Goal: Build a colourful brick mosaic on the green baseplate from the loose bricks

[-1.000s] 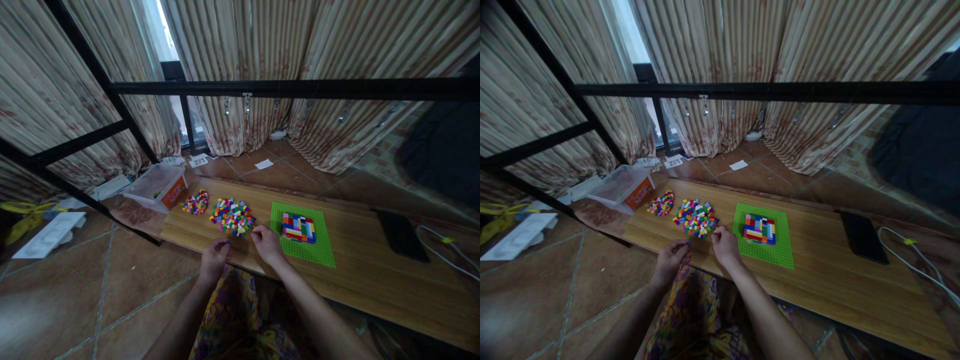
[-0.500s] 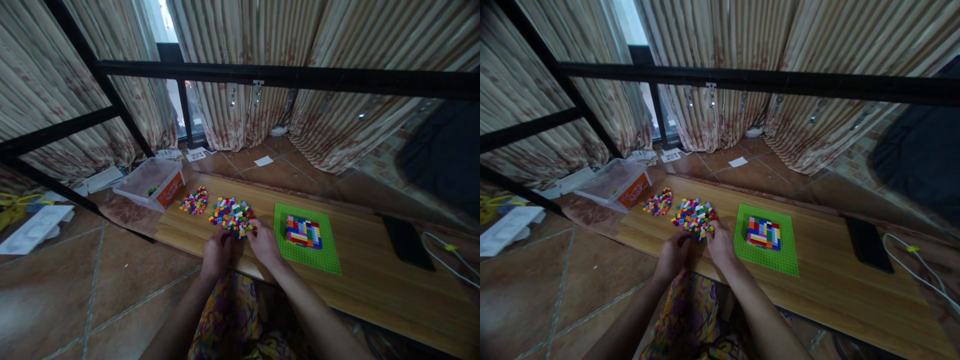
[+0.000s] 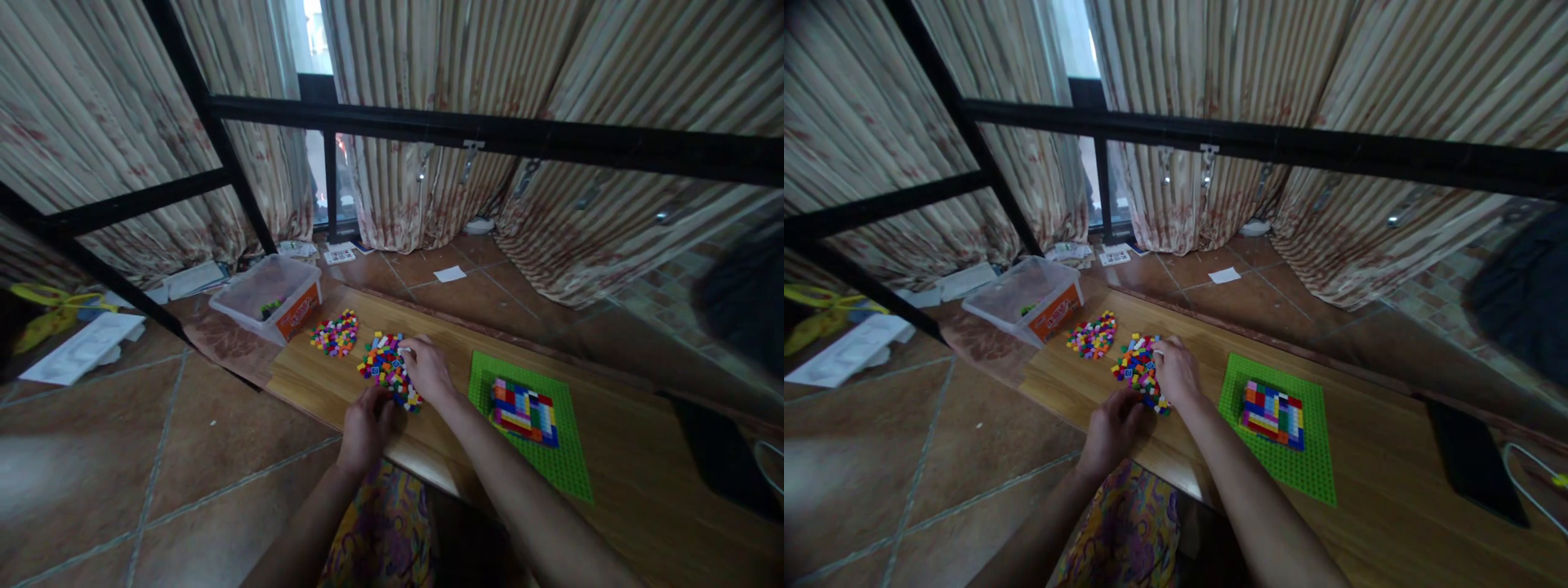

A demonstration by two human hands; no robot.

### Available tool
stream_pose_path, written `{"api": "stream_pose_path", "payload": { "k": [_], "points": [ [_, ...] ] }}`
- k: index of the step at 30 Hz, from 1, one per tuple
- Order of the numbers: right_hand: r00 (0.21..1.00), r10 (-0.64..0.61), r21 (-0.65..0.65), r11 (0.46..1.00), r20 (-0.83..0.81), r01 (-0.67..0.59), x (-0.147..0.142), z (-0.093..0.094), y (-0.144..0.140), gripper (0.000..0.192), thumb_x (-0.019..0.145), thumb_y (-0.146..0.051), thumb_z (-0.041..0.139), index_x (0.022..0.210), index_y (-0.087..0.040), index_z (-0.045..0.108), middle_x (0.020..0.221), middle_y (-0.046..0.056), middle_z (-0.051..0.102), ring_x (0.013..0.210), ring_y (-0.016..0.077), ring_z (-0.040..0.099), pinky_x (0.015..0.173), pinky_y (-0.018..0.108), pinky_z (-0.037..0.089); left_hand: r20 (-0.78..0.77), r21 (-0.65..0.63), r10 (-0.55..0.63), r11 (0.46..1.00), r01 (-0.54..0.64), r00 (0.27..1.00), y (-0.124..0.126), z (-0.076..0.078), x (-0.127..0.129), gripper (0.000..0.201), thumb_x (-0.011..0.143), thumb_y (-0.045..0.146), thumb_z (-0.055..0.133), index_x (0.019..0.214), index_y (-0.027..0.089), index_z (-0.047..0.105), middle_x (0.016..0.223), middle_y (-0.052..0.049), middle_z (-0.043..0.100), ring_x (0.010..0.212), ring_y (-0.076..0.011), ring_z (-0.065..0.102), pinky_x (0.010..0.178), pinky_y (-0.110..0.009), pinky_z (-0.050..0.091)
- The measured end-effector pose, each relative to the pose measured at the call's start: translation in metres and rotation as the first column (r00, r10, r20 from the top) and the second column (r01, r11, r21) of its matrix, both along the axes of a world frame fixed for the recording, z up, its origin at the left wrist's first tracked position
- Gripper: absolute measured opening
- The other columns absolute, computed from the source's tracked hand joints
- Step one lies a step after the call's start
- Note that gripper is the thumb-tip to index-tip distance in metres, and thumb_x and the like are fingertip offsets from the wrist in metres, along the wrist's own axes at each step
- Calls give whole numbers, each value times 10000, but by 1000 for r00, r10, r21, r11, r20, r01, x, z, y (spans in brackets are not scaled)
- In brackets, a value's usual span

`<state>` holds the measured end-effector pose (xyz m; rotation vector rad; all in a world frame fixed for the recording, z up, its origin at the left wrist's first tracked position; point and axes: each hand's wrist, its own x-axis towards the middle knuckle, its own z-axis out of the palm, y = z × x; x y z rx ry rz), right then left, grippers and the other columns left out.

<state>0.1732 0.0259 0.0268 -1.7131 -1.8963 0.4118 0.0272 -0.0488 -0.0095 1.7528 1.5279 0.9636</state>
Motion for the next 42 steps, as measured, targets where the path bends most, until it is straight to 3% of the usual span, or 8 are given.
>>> {"api": "stream_pose_path", "payload": {
  "k": [5, 10, 17, 32, 42],
  "points": [
    [974, 151, -37, 988, 171, -147, -17, 0, 35, 249, 898, -188, 476, 1039, -222, 678, 1035, 51, 602, 950, 165, 561, 837, 245, 398, 24, -3, -48, 999, 48, 999, -1, 1, -4, 159, 832, 237, 526, 947, 198, 629, 893, -39, 678, 832, -163, 629, 766, -270, 480],
    [901, 311, -75, 950, 303, -302, -26, -4, 51, 307, 883, -124, 448, 1054, -230, 680, 1036, 52, 599, 996, 178, 529, 864, 252, 383, 60, -16, -65, 998, 66, 996, 0, 2, -5, 168, 831, 212, 512, 952, 199, 629, 923, -41, 679, 849, -162, 627, 781, -268, 476],
    [837, 409, -165, 912, 364, -375, -31, 1, 60, 312, 853, -115, 467, 1022, -257, 688, 1069, 57, 571, 994, 192, 518, 774, 266, 400, 74, -64, -78, 995, 83, 994, 0, 3, -7, 182, 833, 206, 504, 972, 195, 621, 952, -48, 673, 868, -162, 619, 776, -263, 473],
    [767, 496, -191, 868, 408, -459, -16, 2, 55, 89, 859, -183, 577, 913, -172, 647, 1063, 77, 548, 1024, 192, 477, 861, 288, 380, 73, -47, -67, 996, 71, 995, 1, 5, -6, 160, 819, 201, 516, 932, 192, 629, 895, -43, 667, 827, -158, 617, 761, -261, 474],
    [801, 391, -90, 914, 454, -396, -8, 14, 32, 149, 928, -162, 457, 995, -161, 589, 1035, 77, 582, 1007, 198, 483, 849, 296, 392, 42, -33, -80, 996, 81, 996, 2, 0, -8, 180, 831, 240, 516, 961, 194, 630, 916, -42, 688, 838, -165, 634, 772, -279, 486]
  ]
}}
